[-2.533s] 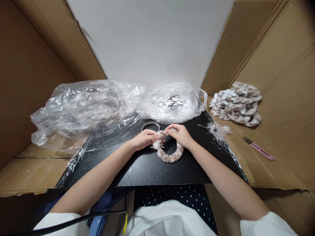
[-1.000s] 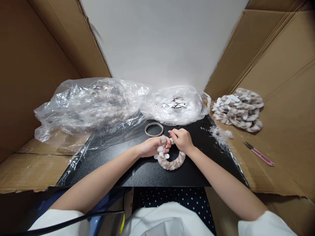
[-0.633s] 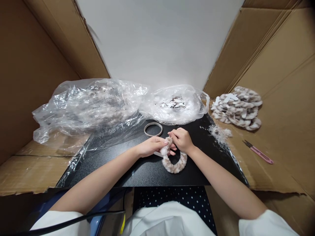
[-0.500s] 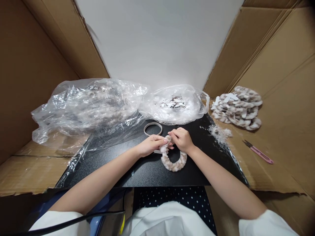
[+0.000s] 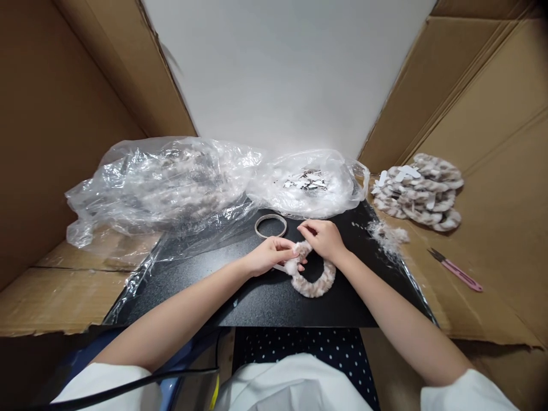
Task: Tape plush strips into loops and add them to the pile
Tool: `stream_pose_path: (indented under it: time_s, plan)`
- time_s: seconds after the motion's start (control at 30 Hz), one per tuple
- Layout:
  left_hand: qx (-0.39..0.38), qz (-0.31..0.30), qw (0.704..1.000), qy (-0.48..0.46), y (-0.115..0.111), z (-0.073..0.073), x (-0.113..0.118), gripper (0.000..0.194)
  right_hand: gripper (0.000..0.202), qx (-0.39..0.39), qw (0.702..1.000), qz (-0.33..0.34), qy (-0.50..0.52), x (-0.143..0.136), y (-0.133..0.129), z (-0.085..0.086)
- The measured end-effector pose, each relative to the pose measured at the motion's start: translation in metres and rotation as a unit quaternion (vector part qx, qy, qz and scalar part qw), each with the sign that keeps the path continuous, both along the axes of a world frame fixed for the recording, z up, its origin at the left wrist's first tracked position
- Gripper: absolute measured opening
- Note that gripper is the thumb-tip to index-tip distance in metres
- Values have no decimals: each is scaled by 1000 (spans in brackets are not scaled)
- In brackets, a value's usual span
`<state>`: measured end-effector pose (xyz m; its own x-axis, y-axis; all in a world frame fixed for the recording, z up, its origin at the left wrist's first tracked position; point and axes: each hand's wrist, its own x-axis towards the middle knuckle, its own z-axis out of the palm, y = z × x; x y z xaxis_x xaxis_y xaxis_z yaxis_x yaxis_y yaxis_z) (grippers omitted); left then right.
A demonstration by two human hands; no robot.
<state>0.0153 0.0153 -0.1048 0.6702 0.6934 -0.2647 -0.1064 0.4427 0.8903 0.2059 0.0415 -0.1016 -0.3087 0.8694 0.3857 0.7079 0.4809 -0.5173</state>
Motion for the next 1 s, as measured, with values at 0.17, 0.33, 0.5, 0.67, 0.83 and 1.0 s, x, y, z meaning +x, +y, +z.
stream_pose_path:
  time_s: [0.17, 0.33, 0.5, 0.67, 0.83, 1.0]
  plan:
    - [1, -21, 996, -81, -4, -3, 4, 41, 27, -39, 991, 116, -50, -16, 16, 13]
    - [21, -96, 991, -93, -7, -5, 4, 28, 20, -43, 970, 151, -184, -38, 26, 18]
    - [43, -69, 996, -43, -7, -3, 6, 17, 13, -50, 977, 204, -41, -36, 24, 27]
    - [3, 58, 997, -57, 0, 1, 5, 10, 17, -32, 981, 167, 94, -9, 0, 53]
    - [123, 197, 972, -30, 7, 7, -3, 49, 19, 7, 981, 141, 136, 10, -26, 61]
    - [580, 68, 798, 148, 1, 12, -9, 49, 18, -19, 975, 117, 186, 11, -34, 39]
